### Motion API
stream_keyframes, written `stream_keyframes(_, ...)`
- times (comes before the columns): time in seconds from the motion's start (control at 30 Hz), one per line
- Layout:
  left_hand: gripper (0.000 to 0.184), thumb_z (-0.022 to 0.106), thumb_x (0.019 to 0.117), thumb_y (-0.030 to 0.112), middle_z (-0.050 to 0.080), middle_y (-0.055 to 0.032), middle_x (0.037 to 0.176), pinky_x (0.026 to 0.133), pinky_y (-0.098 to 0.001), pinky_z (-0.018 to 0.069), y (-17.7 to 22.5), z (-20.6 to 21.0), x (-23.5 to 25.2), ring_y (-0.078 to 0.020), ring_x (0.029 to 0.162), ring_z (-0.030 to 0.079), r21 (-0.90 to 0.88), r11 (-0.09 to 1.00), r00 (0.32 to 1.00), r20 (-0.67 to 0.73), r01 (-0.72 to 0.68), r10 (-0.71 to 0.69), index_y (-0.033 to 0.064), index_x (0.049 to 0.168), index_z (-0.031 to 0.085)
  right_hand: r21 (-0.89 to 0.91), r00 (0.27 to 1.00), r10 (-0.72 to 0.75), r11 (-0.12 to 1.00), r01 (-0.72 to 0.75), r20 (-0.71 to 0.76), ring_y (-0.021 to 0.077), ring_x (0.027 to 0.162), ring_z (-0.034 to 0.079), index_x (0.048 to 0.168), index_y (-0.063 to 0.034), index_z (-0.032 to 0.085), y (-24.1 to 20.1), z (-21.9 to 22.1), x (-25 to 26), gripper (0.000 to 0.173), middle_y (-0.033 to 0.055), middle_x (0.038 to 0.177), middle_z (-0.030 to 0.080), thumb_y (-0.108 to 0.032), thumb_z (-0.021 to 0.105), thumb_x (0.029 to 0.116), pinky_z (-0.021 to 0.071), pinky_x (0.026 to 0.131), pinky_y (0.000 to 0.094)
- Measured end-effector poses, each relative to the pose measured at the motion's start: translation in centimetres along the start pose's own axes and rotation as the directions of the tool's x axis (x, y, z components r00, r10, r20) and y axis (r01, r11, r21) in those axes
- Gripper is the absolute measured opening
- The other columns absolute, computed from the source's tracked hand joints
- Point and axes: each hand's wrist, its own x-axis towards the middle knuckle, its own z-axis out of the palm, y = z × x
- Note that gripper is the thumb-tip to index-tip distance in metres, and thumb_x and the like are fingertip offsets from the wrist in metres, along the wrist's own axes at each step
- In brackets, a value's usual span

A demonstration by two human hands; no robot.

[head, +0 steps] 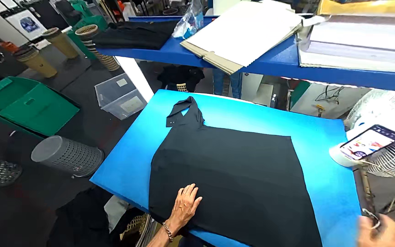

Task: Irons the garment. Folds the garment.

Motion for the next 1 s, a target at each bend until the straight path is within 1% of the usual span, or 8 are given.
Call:
stream_keyframes(0.07,0.047,0.041,0.1085,0.042,0.068,-0.0099,0.131,0.105,-0.0459,0.0497,-0.8,-0.9,2.5,-0.0248,0.124,0.064,-0.044,0.999,1.0,-0.016,-0.008,0.008,0.0086,0.128,0.069,0.114,0.967,-0.223,0.971,0.209,0.121,0.0445,0.143,0.044,0.146,-0.0012,0.054,-5.5,4.2,-1.6,0.067,0.0258,0.151,0.051,-0.053,0.04,0.1064,0.0252,0.117,0.0696)
stream_keyframes(0.2,0.043,0.045,0.107,0.037,0.063,-0.0092,0.141,0.115,-0.0475,0.0407,-4.1,-2.9,7.6,-0.0241,0.135,0.056,-0.076,0.996,0.998,0.039,0.044,-0.041,0.0098,0.131,0.068,0.217,0.861,-0.481,0.87,0.444,0.166,0.0386,0.142,0.048,0.14,-0.0079,0.063,-14.1,12.6,-2.6,0.066,0.0197,0.149,0.055,-0.058,0.043,0.1029,0.023,0.119,0.0693)
stream_keyframes(0.3,0.038,0.051,0.1054,0.034,0.068,-0.0072,0.133,0.112,-0.0473,0.0443,-8.0,-5.5,12.4,-0.0226,0.129,0.06,-0.149,0.966,0.976,-0.016,0.213,-0.218,0.0104,0.126,0.071,0.243,0.86,-0.503,0.847,0.472,0.085,0.0348,0.132,0.058,0.128,-0.0081,0.07,-17.6,15.9,0.8,0.057,0.0143,0.137,0.065,-0.053,0.044,0.1029,0.0287,0.117,0.0674)
stream_keyframes(0.47,0.035,0.058,0.1049,0.024,0.065,-0.0199,0.133,0.109,-0.056,0.047,-15.5,-9.5,23.5,-0.0353,0.126,0.062,-0.376,0.848,0.909,-0.033,0.373,-0.415,0.0018,0.13,0.066,0.224,0.872,-0.489,0.851,0.474,0.011,0.0369,0.117,0.067,0.117,-0.0049,0.074,-22.3,17.5,11.4,0.035,0.0165,0.119,0.072,-0.029,0.051,0.1037,0.0349,0.114,0.065)
stream_keyframes(0.57,0.037,0.06,0.1031,0.022,0.063,-0.0213,0.137,0.11,-0.0577,0.0443,-20.2,-8.6,30.3,-0.0365,0.13,0.059,-0.318,0.869,0.913,-0.023,0.38,-0.407,0.0012,0.133,0.064,0.167,0.861,-0.505,0.855,0.49,0.061,0.0421,0.119,0.064,0.123,-0.0009,0.069,-23.2,18.9,18.1,0.03,0.0227,0.123,0.069,-0.016,0.052,0.1041,0.0353,0.113,0.0661)
stream_keyframes(0.67,0.033,0.07,0.0963,0.018,0.066,-0.0231,0.121,0.102,-0.0609,0.0467,-22.3,-7.0,34.6,-0.0406,0.119,0.06,-0.225,0.882,0.908,0.03,0.413,-0.418,0.002,0.124,0.07,0.06,0.852,-0.495,0.868,0.492,0.174,0.0462,0.127,0.058,0.135,-0.0011,0.061,-22.3,20.6,22.7,0.037,0.0261,0.134,0.062,-0.003,0.054,0.0987,0.0335,0.111,0.0702)
stream_keyframes(0.83,0.023,0.075,0.0924,0.018,0.073,-0.0193,0.103,0.093,-0.0587,0.0535,-23.5,-8.1,35.8,-0.0352,0.099,0.07,-0.4,0.786,0.88,0.162,0.472,-0.446,0.0012,0.108,0.073,0.016,0.817,-0.54,0.836,0.549,0.204,0.0471,0.1,0.065,0.105,-0.0059,0.075,-20.6,19.3,24.3,0.015,0.0241,0.101,0.068,-0.004,0.068,0.0925,0.0408,0.098,0.0709)
stream_keyframes(1.0,0.013,0.077,0.0893,0.006,0.073,-0.0097,0.087,0.076,-0.0351,0.0595,-21.3,-14.6,28.5,-0.0149,0.078,0.07,-0.748,0.619,0.942,0.025,0.239,-0.334,-0.0004,0.099,0.072,0.243,0.834,-0.547,0.802,0.545,-0.065,0.0368,0.098,0.067,0.102,-0.0094,0.08,-17.9,10.4,18.0,0.025,0.0171,0.101,0.072,-0.019,0.058,0.0979,0.0419,0.1,0.0624)
